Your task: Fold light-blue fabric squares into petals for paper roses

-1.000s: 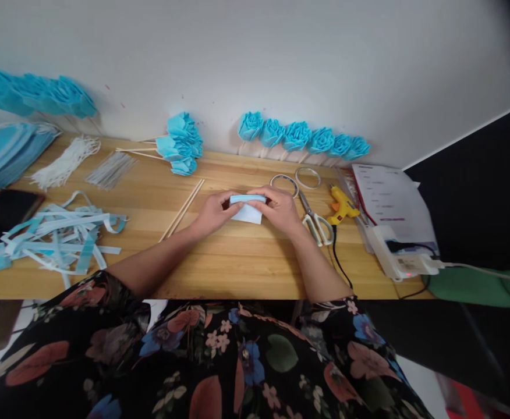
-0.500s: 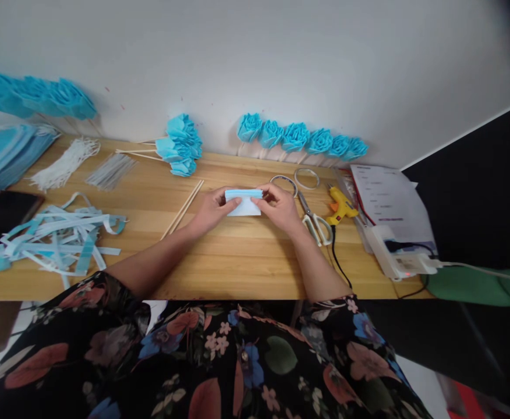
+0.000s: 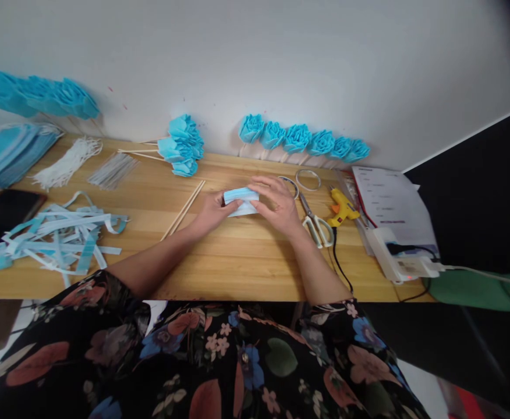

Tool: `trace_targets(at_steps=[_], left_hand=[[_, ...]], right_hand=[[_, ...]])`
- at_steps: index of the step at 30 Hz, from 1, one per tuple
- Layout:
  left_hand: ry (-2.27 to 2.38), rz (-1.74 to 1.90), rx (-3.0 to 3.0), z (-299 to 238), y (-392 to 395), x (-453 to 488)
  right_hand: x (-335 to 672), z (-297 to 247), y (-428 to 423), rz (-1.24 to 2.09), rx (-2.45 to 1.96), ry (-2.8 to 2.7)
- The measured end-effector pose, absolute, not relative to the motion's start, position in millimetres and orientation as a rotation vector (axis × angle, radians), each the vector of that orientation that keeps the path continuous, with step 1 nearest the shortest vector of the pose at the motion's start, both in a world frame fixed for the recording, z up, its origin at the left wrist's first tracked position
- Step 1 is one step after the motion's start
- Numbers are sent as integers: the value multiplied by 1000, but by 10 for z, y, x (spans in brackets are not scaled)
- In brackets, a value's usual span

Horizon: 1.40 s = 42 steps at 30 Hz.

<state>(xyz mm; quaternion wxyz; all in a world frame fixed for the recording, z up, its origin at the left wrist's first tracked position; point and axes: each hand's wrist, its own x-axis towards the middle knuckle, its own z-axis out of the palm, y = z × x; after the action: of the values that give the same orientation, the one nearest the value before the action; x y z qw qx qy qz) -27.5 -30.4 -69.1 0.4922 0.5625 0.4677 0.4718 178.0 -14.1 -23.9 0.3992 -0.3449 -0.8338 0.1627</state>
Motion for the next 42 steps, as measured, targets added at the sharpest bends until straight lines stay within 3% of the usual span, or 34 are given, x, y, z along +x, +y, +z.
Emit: trace_targets(at_steps=[22,31,38,42], left_hand=[[1106,1165,1244,-683,-262,-299],[1189,1090,1339,-630,-300,-265],[1161,1048,1475,-663,-318,-253],[1135,1009,1610,-654,-353,-247]], right_hand=[[1794,-253,-133,436,-743,-2065],[1829,-277,-124,865,-927,-1803],[1775,-264,-150,909,-1065,-1932],[1791,-315,-129,1112,-1077,-1835]])
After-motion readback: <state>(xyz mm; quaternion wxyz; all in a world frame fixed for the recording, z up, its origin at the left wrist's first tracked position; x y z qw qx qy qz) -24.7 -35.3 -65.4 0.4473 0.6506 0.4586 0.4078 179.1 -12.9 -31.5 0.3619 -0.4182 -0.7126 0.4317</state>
